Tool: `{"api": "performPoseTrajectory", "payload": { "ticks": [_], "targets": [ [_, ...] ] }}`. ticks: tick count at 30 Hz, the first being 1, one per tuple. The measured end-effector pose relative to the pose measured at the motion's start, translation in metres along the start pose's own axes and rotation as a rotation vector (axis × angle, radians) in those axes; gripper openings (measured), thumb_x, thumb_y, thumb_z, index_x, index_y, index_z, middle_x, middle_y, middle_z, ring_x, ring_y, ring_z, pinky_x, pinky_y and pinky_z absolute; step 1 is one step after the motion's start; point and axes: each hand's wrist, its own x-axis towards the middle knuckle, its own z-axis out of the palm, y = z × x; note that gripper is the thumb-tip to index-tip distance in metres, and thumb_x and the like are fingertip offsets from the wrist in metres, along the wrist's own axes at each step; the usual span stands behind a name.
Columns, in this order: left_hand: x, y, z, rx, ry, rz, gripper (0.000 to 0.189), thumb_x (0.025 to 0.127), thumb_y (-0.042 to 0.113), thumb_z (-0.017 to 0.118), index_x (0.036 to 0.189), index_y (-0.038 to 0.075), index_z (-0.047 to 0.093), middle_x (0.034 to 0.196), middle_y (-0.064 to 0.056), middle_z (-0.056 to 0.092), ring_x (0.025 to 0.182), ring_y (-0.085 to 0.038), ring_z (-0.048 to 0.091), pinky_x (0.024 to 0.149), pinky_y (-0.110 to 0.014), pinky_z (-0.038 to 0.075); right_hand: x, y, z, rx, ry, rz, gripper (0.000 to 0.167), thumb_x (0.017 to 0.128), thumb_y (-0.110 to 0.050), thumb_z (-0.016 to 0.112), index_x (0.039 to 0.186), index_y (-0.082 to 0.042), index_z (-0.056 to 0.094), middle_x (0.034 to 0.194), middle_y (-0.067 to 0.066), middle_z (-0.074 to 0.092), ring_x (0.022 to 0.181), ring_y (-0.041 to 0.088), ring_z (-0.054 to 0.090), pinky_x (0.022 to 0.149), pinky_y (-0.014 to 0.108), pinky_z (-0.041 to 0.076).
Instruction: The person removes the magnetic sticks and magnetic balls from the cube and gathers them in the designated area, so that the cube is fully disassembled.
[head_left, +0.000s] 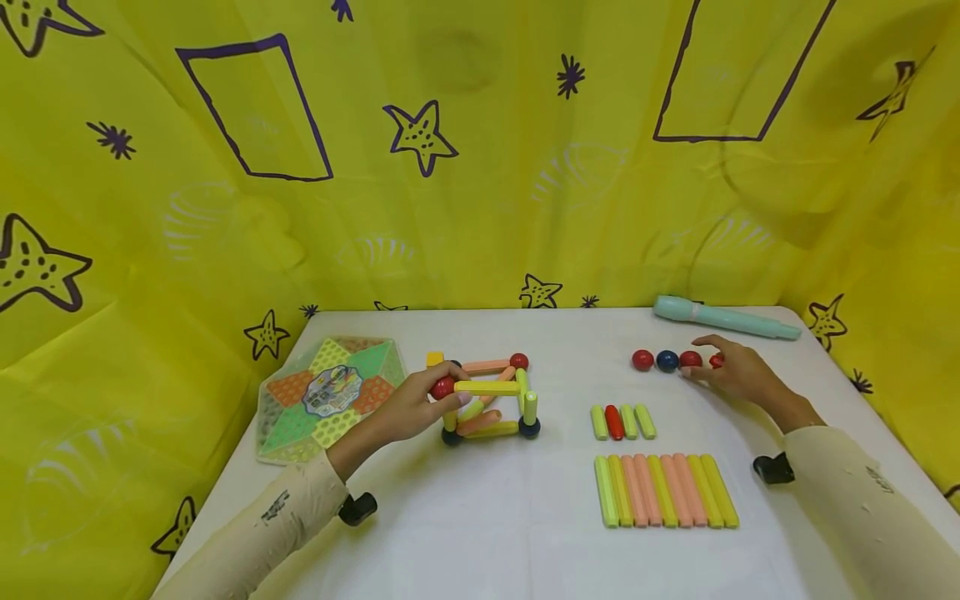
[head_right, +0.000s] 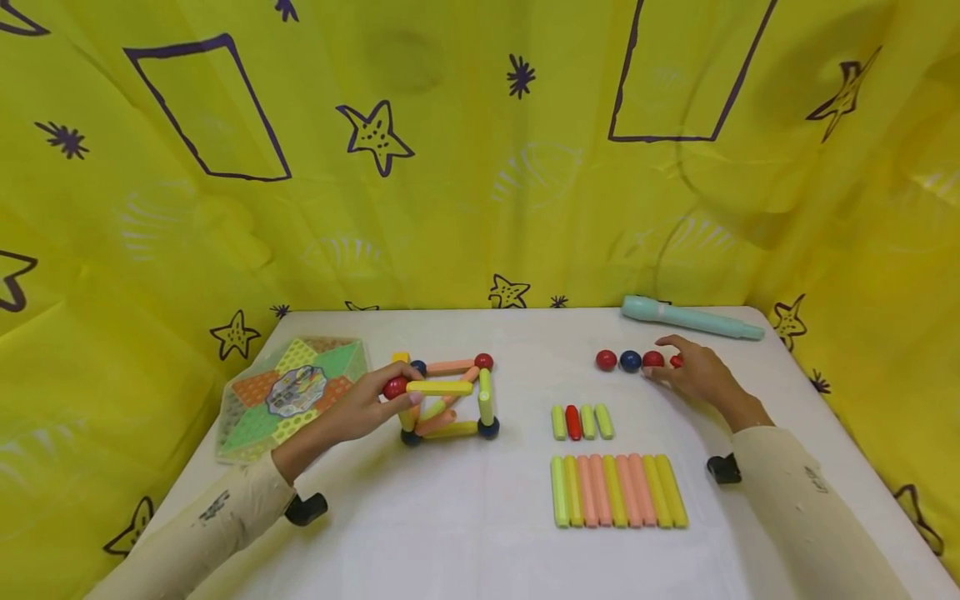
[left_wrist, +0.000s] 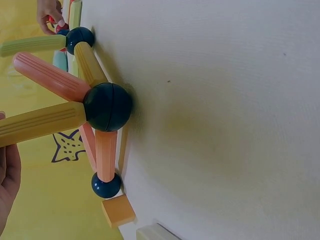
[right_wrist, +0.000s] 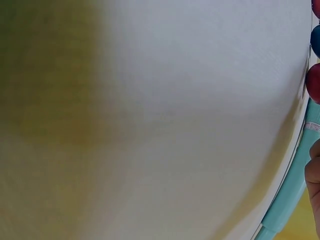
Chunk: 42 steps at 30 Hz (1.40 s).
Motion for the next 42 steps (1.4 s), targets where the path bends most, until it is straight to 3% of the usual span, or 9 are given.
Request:
{"api": "performPoseTrajectory", "payload": {
  "ticks": [6,9,16,19,22,28,35,39,42],
  "targets": [
    [0.0,-0.001,0.0,-0.001,0.006,0.001,0.016,0.1,0.023,0.065,0.114,0.016,0.062,0.108,-0.007,0.063,0.084,-0.019,0.055,0.066,-0.025,0.049,-0.004,0.0,-0.001,0.044,-0.019,0.054,0.08,0.098,-0.055,0.058,0.149,0.001,0.032,0.132,0.044,0.045,0.115,0.057,0.047,0.093,0.072,0.04],
    [-0.001,-0.002,0.0,-0.005,0.009,0.002,0.016,0.1,0.023,0.065,0.114,0.016,0.062,0.108,-0.007,0.063,0.085,-0.019,0.056,0.067,-0.025,0.049,-0.009,0.001,-0.002,0.075,-0.022,0.064,0.075,0.102,-0.048,0.052,0.15,0.003,0.027,0.13,0.045,0.046,0.114,0.057,0.049,0.093,0.071,0.041],
    [-0.001,-0.002,-0.001,-0.01,0.01,0.019,0.016,0.1,0.023,0.064,0.114,0.015,0.062,0.105,-0.007,0.063,0.084,-0.019,0.057,0.066,-0.026,0.051,-0.028,0.002,-0.006,0.191,-0.095,-0.033,0.054,0.107,-0.017,0.043,0.146,0.011,0.018,0.103,0.026,0.063,0.072,0.025,0.058,0.067,0.036,0.049],
    [-0.001,-0.002,-0.002,-0.004,0.015,0.019,0.017,0.1,0.024,0.064,0.114,0.015,0.062,0.104,-0.007,0.063,0.086,-0.02,0.057,0.067,-0.027,0.051,-0.036,0.0,-0.005,0.232,-0.143,-0.072,0.048,0.109,-0.016,0.041,0.143,0.01,0.018,0.1,0.019,0.068,0.055,0.017,0.051,0.058,0.029,0.045],
    [-0.001,-0.002,-0.001,0.003,0.018,0.011,0.018,0.1,0.025,0.065,0.115,0.015,0.062,0.104,-0.007,0.063,0.087,-0.02,0.057,0.067,-0.027,0.051,-0.043,-0.004,-0.003,0.239,-0.147,-0.1,0.038,0.108,-0.018,0.047,0.134,0.003,0.031,0.099,0.014,0.071,0.051,0.012,0.047,0.055,0.027,0.042],
    [-0.001,-0.003,-0.001,0.002,0.015,0.003,0.019,0.1,0.026,0.065,0.115,0.016,0.062,0.104,-0.007,0.064,0.087,-0.02,0.056,0.067,-0.027,0.051,-0.048,-0.02,0.005,0.269,-0.147,-0.169,0.022,0.099,-0.012,0.064,0.113,-0.003,0.051,0.087,0.009,0.061,0.051,0.009,0.046,0.05,0.024,0.042],
    [-0.002,-0.003,-0.002,-0.004,0.013,0.012,0.017,0.1,0.026,0.064,0.114,0.016,0.063,0.104,-0.007,0.064,0.083,-0.019,0.056,0.065,-0.027,0.05,-0.045,-0.038,0.012,0.412,-0.338,-0.161,0.046,0.092,-0.011,0.072,0.127,0.005,0.046,0.1,0.016,0.056,0.061,0.014,0.056,0.056,0.026,0.049],
    [-0.002,-0.002,-0.002,-0.007,0.016,0.017,0.017,0.1,0.025,0.064,0.115,0.016,0.063,0.104,-0.007,0.064,0.083,-0.019,0.057,0.065,-0.027,0.05,-0.044,-0.044,0.013,0.435,-0.466,-0.165,0.052,0.092,-0.006,0.068,0.134,0.007,0.041,0.108,0.019,0.052,0.069,0.016,0.058,0.061,0.026,0.052],
    [-0.002,-0.002,-0.002,-0.006,0.018,0.017,0.017,0.1,0.025,0.064,0.115,0.016,0.063,0.104,-0.006,0.064,0.083,-0.019,0.057,0.065,-0.026,0.05,-0.042,-0.049,0.014,0.411,-0.498,-0.171,0.053,0.092,-0.007,0.069,0.135,0.008,0.042,0.109,0.018,0.054,0.073,0.016,0.059,0.064,0.026,0.053]
  ]
}}
